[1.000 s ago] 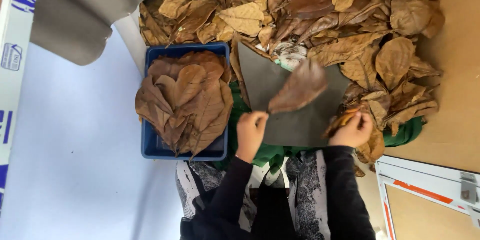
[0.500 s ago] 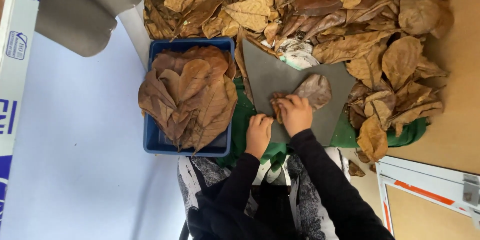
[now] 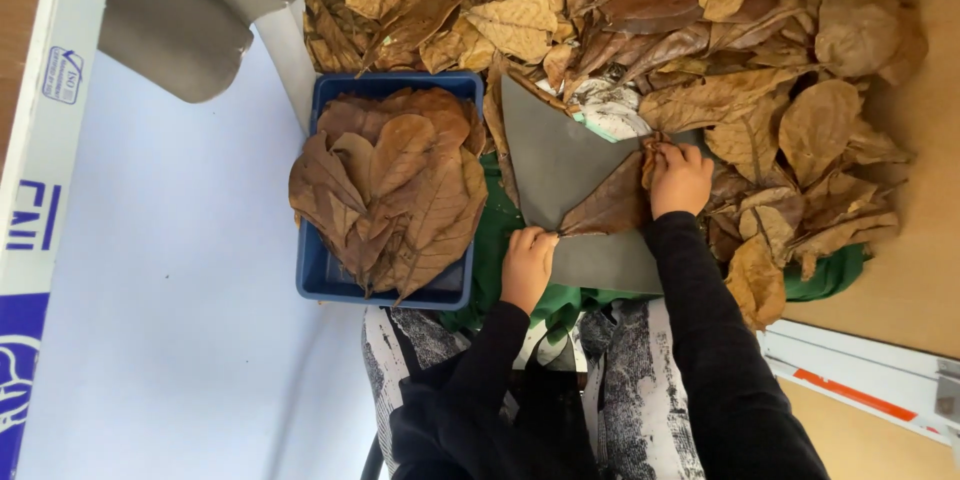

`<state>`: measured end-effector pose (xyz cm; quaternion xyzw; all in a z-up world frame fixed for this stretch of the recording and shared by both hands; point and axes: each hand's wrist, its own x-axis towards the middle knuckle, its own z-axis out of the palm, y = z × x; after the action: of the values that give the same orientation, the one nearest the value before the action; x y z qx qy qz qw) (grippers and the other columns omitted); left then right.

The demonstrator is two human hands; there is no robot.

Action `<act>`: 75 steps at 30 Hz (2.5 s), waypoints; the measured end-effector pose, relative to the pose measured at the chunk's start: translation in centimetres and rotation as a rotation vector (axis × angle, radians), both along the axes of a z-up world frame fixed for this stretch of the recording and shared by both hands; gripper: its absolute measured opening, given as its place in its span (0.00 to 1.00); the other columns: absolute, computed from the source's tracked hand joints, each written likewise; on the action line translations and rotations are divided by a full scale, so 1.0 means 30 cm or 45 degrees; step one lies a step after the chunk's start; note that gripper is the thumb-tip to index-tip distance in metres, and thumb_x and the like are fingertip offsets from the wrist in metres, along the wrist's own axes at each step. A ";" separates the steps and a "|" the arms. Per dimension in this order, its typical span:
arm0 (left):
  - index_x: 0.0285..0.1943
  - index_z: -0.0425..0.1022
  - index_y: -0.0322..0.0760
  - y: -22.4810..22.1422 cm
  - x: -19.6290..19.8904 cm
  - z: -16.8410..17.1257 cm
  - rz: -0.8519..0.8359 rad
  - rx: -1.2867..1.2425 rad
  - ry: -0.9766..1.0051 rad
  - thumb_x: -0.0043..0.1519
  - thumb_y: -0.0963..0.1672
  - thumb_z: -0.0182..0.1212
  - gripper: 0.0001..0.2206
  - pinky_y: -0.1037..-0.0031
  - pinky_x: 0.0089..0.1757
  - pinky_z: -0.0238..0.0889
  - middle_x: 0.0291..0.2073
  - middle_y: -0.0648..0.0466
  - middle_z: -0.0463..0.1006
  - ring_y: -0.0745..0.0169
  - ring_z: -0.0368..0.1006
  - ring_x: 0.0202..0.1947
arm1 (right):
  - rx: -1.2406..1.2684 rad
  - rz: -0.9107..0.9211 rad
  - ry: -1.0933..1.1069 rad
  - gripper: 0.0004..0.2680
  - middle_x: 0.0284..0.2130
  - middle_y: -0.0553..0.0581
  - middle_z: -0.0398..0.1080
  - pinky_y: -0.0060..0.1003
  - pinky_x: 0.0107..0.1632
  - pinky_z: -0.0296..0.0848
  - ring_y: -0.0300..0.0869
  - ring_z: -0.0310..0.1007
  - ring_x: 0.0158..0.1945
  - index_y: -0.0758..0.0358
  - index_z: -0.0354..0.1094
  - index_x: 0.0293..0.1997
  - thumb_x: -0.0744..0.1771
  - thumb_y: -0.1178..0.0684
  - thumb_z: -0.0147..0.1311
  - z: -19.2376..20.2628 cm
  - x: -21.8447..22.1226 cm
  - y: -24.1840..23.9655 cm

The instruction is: Picking up dried leaves from a pile, flattening them on a surface, and placing them into a blue plastic bin.

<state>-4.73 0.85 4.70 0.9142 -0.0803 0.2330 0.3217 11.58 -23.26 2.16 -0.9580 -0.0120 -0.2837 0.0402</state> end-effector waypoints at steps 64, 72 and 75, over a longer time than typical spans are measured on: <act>0.43 0.80 0.42 -0.005 0.012 -0.040 0.056 -0.100 -0.092 0.66 0.43 0.61 0.03 0.71 0.42 0.75 0.36 0.58 0.74 0.57 0.74 0.38 | -0.036 0.259 0.029 0.04 0.39 0.47 0.69 0.36 0.38 0.78 0.46 0.72 0.44 0.43 0.80 0.41 0.65 0.51 0.64 0.326 -0.150 0.183; 0.40 0.78 0.41 -0.003 0.011 -0.041 0.051 -0.076 -0.117 0.67 0.43 0.62 0.03 0.70 0.41 0.76 0.35 0.58 0.73 0.56 0.74 0.38 | -0.059 0.495 0.180 0.05 0.39 0.39 0.70 0.37 0.37 0.74 0.43 0.69 0.42 0.36 0.76 0.37 0.63 0.48 0.59 0.169 -0.338 0.337; 0.43 0.80 0.43 -0.004 0.010 -0.041 0.058 -0.064 -0.108 0.67 0.43 0.61 0.03 0.70 0.41 0.75 0.36 0.59 0.73 0.57 0.74 0.37 | -0.065 0.389 0.159 0.05 0.40 0.41 0.70 0.35 0.37 0.75 0.42 0.70 0.42 0.39 0.78 0.38 0.63 0.50 0.61 0.114 -0.214 0.264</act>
<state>-4.43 0.73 3.47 0.8968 -0.0672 0.2808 0.3353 5.16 -15.35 5.58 -0.9615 -0.1623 -0.2138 0.0593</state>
